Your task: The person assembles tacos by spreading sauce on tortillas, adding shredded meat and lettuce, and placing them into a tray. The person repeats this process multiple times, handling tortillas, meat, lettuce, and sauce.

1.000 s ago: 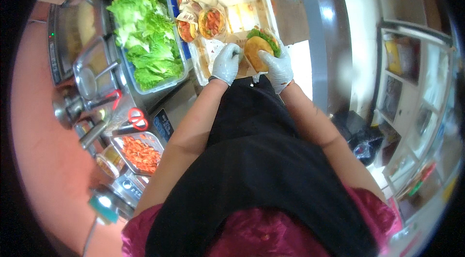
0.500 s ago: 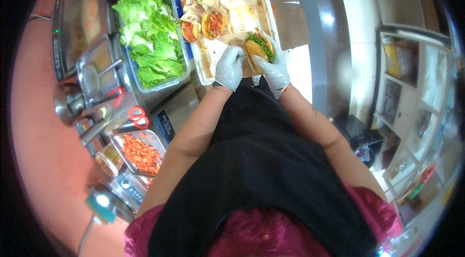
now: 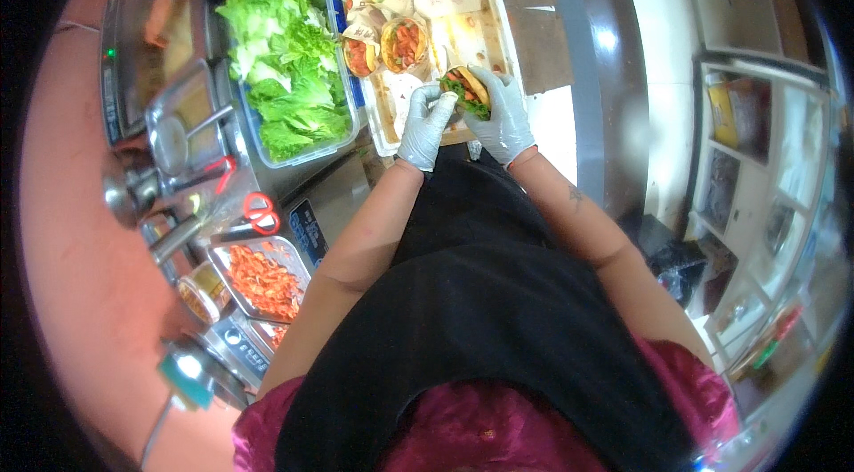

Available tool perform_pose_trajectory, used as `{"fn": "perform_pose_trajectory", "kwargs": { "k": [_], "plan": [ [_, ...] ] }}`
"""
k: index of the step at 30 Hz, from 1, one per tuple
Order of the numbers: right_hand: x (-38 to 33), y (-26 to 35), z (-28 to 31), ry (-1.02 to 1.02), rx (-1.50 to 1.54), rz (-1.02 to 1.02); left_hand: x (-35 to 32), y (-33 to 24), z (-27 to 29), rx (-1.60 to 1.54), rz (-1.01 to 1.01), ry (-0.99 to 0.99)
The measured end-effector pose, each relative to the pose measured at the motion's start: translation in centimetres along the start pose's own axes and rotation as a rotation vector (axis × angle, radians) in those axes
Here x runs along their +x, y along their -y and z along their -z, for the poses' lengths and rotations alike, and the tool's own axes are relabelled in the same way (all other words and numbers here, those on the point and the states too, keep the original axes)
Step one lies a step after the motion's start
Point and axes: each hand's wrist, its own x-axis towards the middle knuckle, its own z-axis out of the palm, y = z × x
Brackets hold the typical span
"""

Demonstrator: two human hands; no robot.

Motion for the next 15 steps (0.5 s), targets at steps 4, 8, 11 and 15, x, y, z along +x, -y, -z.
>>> {"fn": "perform_pose_trajectory", "kwargs": {
  "k": [4, 8, 11, 15],
  "plan": [
    [0.0, 0.2, -1.5, -0.004, -0.085, 0.024, -0.6, 0.0, -2.3, -0.163, -0.082, 0.027],
    [0.0, 1.3, -0.7, 0.106, 0.049, -0.001, 0.3, -1.0, -1.4, -0.167, 0.006, 0.020],
    [0.9, 0.2, 0.8, 0.173, 0.243, -0.050, -0.9, -2.6, -1.0, -0.172, 0.071, 0.012],
    [1.5, 0.1, -1.1, 0.077, 0.023, 0.037, -0.6, -2.1, -0.5, -0.003, 0.045, -0.044]
  ]
}}
